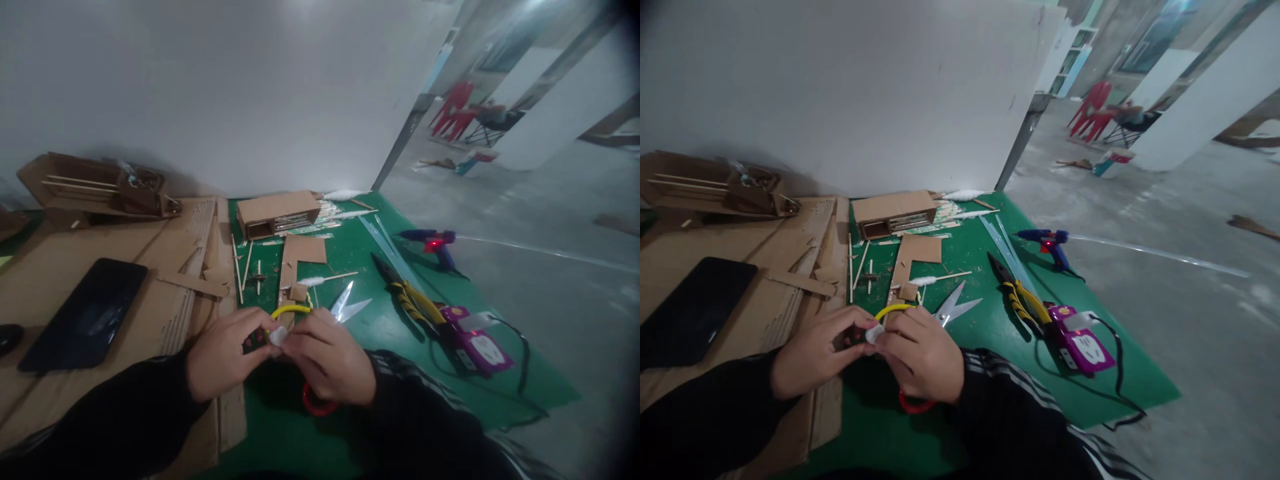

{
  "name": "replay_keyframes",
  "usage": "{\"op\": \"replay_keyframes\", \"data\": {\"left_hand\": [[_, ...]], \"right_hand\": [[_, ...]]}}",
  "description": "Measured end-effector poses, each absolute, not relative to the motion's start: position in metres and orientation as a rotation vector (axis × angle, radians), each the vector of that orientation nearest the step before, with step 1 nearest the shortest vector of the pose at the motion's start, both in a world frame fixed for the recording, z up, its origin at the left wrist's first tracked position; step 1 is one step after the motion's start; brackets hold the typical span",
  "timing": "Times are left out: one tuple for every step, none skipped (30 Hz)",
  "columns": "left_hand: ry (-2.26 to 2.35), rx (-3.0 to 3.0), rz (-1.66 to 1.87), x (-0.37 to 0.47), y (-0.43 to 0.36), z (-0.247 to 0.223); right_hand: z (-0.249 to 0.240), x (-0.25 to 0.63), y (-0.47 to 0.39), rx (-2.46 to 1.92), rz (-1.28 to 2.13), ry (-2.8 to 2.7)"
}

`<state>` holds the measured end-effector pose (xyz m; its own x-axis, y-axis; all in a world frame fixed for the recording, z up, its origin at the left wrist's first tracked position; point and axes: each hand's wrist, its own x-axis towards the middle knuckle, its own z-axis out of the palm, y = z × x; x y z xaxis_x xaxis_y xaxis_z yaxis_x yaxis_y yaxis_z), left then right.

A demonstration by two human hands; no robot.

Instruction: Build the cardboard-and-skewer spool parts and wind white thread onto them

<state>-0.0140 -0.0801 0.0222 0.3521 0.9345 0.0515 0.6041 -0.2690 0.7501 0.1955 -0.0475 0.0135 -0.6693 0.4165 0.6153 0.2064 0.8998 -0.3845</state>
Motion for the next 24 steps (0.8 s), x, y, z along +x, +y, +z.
{"op": "replay_keyframes", "data": {"left_hand": [[1.305, 1.990, 0.663, -0.014, -0.081, 0.023], [1.279, 1.999, 0.657, -0.013, -0.082, 0.025], [1.262, 2.007, 0.648, -0.012, -0.083, 0.026], [1.259, 2.008, 0.637, -0.011, -0.085, 0.027], [1.272, 2.004, 0.626, -0.010, -0.087, 0.028], [1.300, 1.997, 0.620, -0.008, -0.089, 0.028], [1.330, 1.986, 0.621, -0.007, -0.092, 0.028], [1.351, 1.976, 0.631, -0.005, -0.094, 0.027], [1.357, 1.966, 0.658, -0.004, -0.096, 0.025], [1.347, 1.956, 0.700, -0.003, -0.098, 0.024], [1.329, 1.946, 0.747, -0.003, -0.099, 0.022], [1.310, 1.939, 0.790, -0.003, -0.100, 0.022], [1.292, 1.939, 0.825, -0.003, -0.100, 0.021], [1.275, 1.953, 0.847, -0.003, -0.100, 0.022], [1.258, 1.980, 0.859, -0.004, -0.100, 0.023], [1.234, 2.018, 0.870, -0.005, -0.100, 0.024], [1.204, 2.057, 0.889, -0.005, -0.099, 0.026], [1.168, 2.091, 0.919, -0.005, -0.099, 0.028], [1.136, 2.115, 0.949, -0.005, -0.099, 0.029], [1.112, 2.128, 0.982, -0.005, -0.099, 0.030], [1.101, 2.132, 1.008, -0.004, -0.099, 0.031], [1.106, 2.129, 1.024, -0.004, -0.100, 0.031], [1.129, 2.125, 1.034, -0.004, -0.100, 0.031], [1.166, 2.125, 1.039, -0.004, -0.099, 0.031]], "right_hand": [[0.013, 0.196, -0.047, -0.450, 0.351, -2.295], [0.012, 0.196, -0.047, -0.462, 0.347, -2.272], [0.011, 0.197, -0.047, -0.479, 0.354, -2.248], [0.010, 0.197, -0.047, -0.495, 0.372, -2.225], [0.009, 0.198, -0.047, -0.510, 0.396, -2.203], [0.008, 0.198, -0.047, -0.529, 0.424, -2.182], [0.008, 0.198, -0.047, -0.547, 0.450, -2.163], [0.007, 0.197, -0.047, -0.562, 0.469, -2.142], [0.007, 0.197, -0.047, -0.576, 0.486, -2.129], [0.007, 0.196, -0.047, -0.590, 0.500, -2.120], [0.007, 0.196, -0.047, -0.604, 0.513, -2.110], [0.008, 0.195, -0.047, -0.615, 0.524, -2.099], [0.008, 0.195, -0.047, -0.625, 0.534, -2.089], [0.008, 0.195, -0.047, -0.633, 0.546, -2.082], [0.008, 0.194, -0.047, -0.643, 0.561, -2.079], [0.009, 0.194, -0.047, -0.653, 0.579, -2.079], [0.009, 0.194, -0.048, -0.661, 0.599, -2.084], [0.009, 0.194, -0.048, -0.668, 0.620, -2.091], [0.010, 0.193, -0.049, -0.671, 0.641, -2.098], [0.010, 0.193, -0.049, -0.669, 0.656, -2.103], [0.010, 0.193, -0.050, -0.664, 0.667, -2.107], [0.010, 0.193, -0.050, -0.661, 0.674, -2.108], [0.009, 0.192, -0.050, -0.663, 0.678, -2.111], [0.009, 0.192, -0.050, -0.668, 0.679, -2.113]]}}
